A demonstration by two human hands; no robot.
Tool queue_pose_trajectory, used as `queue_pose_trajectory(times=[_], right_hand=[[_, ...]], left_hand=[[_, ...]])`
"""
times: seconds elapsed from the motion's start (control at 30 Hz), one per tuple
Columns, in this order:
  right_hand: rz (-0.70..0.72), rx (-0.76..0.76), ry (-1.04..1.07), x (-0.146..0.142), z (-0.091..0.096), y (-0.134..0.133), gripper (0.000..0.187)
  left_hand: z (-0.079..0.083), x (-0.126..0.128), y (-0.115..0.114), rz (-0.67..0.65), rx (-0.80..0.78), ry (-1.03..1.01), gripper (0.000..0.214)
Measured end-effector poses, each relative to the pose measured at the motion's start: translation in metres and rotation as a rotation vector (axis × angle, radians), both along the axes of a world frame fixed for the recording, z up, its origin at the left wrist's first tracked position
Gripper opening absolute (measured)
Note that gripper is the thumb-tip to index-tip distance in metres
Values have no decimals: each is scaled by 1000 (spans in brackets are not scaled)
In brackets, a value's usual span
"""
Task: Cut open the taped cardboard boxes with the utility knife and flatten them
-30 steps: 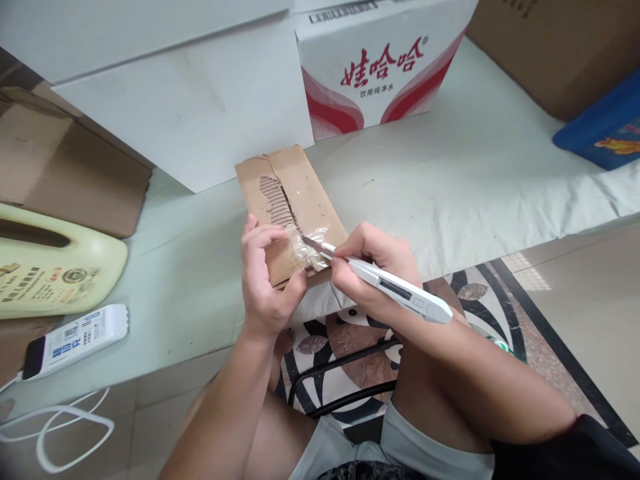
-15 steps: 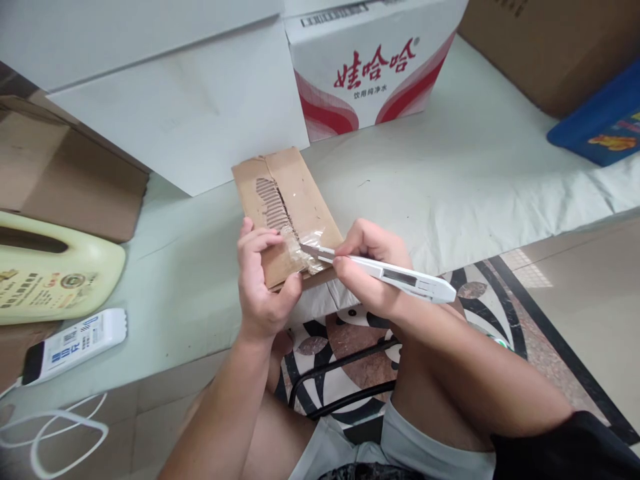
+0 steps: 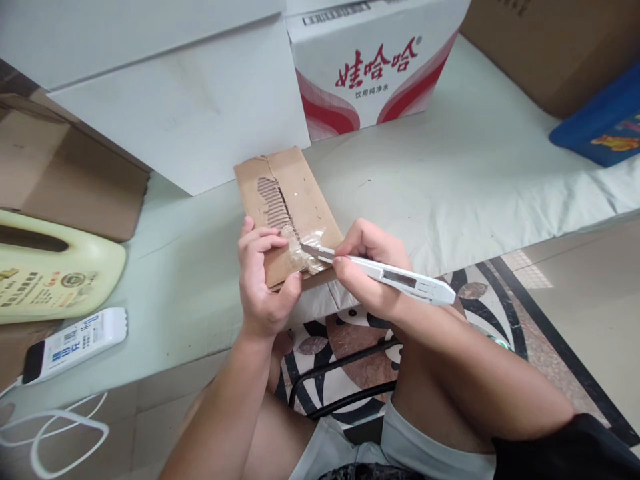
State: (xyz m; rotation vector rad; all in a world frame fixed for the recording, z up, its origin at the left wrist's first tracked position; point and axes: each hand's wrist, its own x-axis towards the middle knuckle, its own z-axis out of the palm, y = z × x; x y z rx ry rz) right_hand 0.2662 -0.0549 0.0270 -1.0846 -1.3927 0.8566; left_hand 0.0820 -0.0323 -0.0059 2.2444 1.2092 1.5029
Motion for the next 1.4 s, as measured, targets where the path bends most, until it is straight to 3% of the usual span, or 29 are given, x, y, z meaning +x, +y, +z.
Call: queue_pose_trajectory(times=[1.13, 1.4], right_hand=[[36, 39, -13, 0, 1, -1, 13], [-64, 113, -38, 3, -4, -6, 13]], left_hand=[[-3, 0, 1, -34, 8, -60, 31], [-5, 0, 2, -37, 11, -50, 32]])
